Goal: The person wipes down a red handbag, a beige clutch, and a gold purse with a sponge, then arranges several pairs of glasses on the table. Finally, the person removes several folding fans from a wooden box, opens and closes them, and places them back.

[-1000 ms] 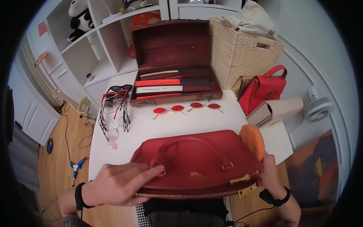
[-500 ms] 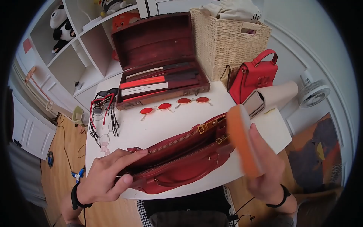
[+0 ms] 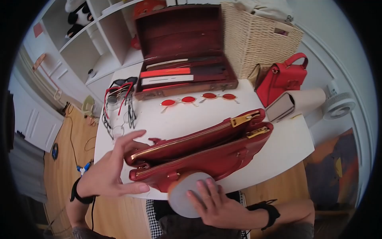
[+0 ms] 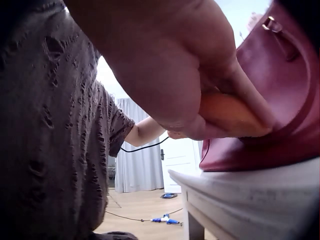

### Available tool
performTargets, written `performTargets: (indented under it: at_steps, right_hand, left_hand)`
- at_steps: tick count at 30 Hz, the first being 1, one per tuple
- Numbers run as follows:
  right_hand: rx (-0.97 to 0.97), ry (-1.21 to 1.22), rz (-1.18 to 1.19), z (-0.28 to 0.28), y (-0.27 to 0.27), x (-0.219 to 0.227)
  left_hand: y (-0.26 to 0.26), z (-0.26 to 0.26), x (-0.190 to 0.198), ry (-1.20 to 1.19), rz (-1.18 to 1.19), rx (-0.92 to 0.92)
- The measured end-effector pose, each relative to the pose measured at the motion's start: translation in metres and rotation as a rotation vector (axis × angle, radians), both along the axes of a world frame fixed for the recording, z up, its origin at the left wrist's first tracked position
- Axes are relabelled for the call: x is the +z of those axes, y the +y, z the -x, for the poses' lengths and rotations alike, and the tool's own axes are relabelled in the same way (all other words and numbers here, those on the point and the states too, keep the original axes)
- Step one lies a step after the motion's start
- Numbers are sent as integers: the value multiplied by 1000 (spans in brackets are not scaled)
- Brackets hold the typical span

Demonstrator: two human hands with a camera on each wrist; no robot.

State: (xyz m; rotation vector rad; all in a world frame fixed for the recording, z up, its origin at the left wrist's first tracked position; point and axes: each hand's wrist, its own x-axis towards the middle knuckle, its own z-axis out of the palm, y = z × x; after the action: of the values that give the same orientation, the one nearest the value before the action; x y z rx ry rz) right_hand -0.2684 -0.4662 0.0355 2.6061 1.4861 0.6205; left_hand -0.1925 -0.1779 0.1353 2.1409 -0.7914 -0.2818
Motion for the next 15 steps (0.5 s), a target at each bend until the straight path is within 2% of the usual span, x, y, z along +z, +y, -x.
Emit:
performTargets:
  at_steps: [3, 4, 5, 7, 8, 9, 11, 13, 14, 15]
  right_hand:
    - [33, 178, 33, -3, -20, 18]
    - [48, 180, 37, -5, -23, 30]
    - [93, 139, -31, -6, -25, 41]
    - [171, 65, -200, -6, -22, 58]
    - [186, 69, -196, -5, -19, 67]
    - [180, 78, -228, -3, -16, 75]
    - [182, 93, -261, -1, -4, 88]
    - [21, 106, -169, 3, 11, 95]
    - [28, 112, -169, 0, 13, 95]
    - [141, 66, -149, -3, 14, 93]
  left_hand:
    - [17, 1, -28, -11, -45, -21]
    - [18, 4, -36, -2, -59, -37]
    - [14, 9, -40, 32, -85, 78]
    - [13, 13, -43, 42, -132, 122]
    - [12, 14, -44, 50, -186, 149]
    - [11, 14, -46, 6, -153, 129]
    - [3, 20, -33, 60, -149, 136]
    - [-1, 22, -30, 174, -96, 135]
    - [-3, 23, -32, 180, -96, 142]
    - [-4, 23, -34, 141, 17, 140]
